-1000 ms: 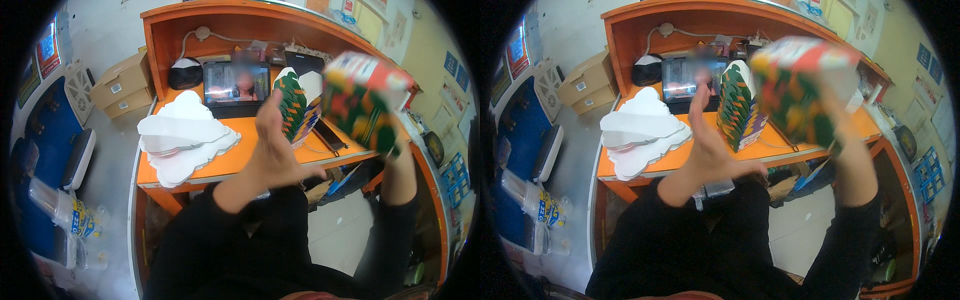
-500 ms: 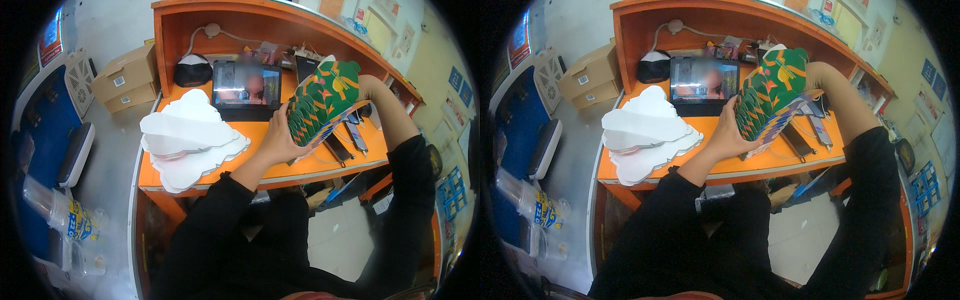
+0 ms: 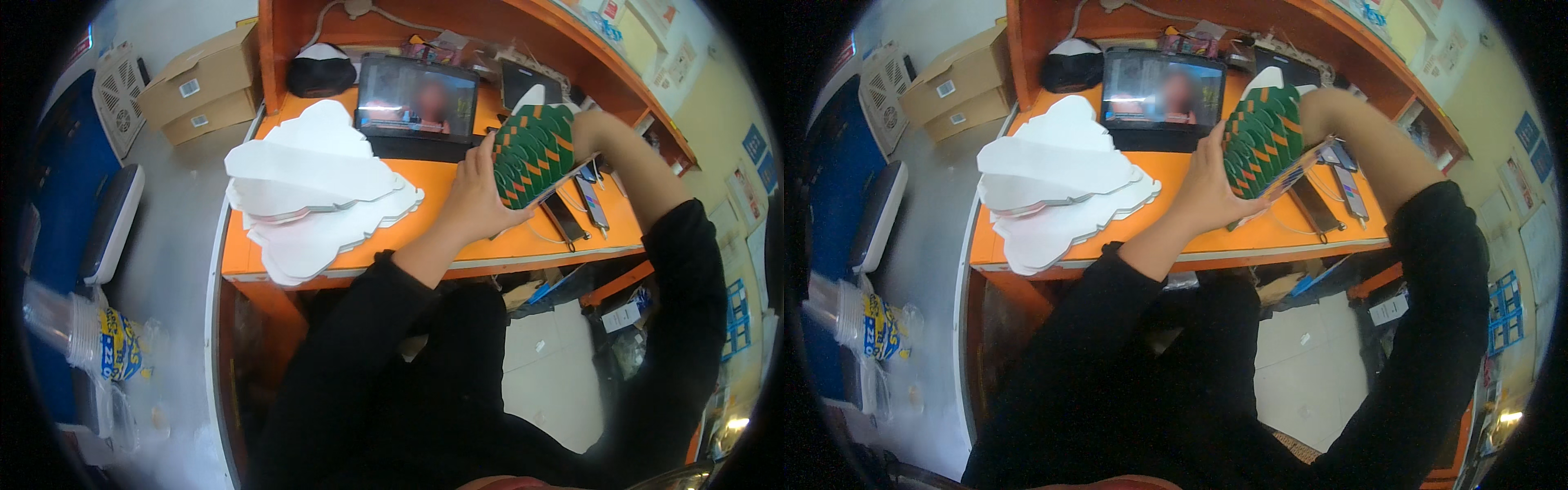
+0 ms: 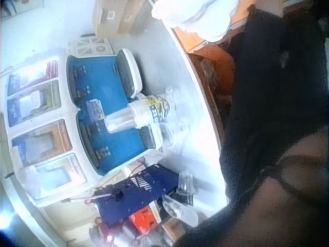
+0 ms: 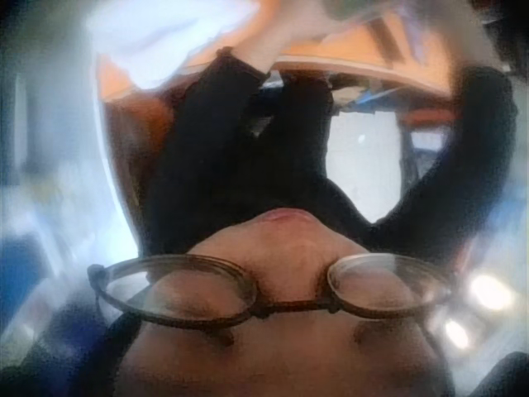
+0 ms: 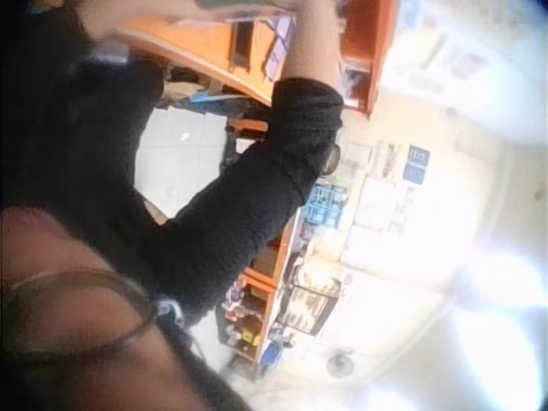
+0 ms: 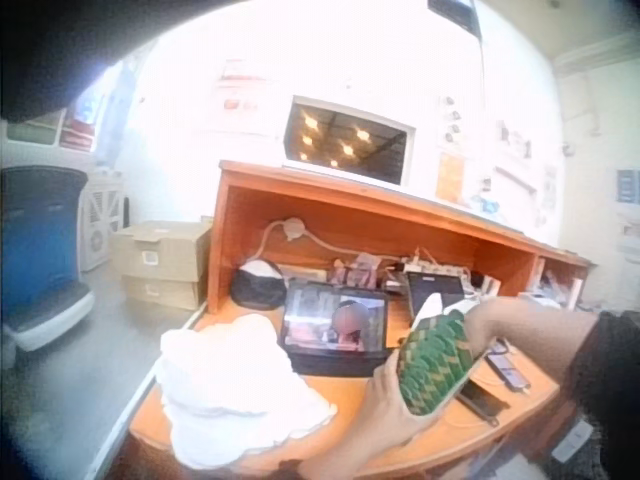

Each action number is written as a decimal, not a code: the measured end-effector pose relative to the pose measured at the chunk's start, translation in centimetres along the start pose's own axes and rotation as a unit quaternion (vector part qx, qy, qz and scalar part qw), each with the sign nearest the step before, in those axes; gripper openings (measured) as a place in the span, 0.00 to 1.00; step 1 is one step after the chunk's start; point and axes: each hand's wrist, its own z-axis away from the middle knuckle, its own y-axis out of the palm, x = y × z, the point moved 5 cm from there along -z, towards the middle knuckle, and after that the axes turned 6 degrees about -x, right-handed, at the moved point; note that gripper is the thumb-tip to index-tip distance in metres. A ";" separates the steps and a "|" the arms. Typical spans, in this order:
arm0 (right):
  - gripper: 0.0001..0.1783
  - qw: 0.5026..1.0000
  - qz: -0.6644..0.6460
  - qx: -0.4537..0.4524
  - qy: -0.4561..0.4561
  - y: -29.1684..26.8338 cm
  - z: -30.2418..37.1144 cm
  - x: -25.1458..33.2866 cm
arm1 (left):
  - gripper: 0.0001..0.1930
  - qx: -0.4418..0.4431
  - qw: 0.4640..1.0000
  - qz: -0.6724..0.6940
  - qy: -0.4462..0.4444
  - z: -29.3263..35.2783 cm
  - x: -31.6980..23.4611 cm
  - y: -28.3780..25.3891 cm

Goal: The person assembles small, colorful paper boxes by folding and tucking flaps. They handle each box one at a time, folding edges and inserting tabs to form the structure, then placing completed boxes into a stack on the table.

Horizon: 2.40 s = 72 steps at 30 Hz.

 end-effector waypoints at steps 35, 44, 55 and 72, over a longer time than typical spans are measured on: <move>0.13 0.476 -0.786 -0.319 -0.232 10.0 5.3 18.4 | 0.28 0.145 0.899 0.226 -0.345 27.4 8.1 -11.8; 0.10 0.691 -0.614 -0.375 -0.064 18.9 9.2 15.1 | 0.35 0.302 0.696 0.563 -0.329 24.2 -0.2 -13.4; 0.29 0.785 -0.441 -0.417 -0.123 21.0 14.2 22.2 | 0.26 0.274 0.708 0.455 -0.466 26.3 -1.9 -5.4; 0.16 0.522 -0.803 -0.268 -0.108 24.9 14.4 17.4 | 0.47 0.197 0.611 0.631 -0.436 25.3 -3.4 -3.3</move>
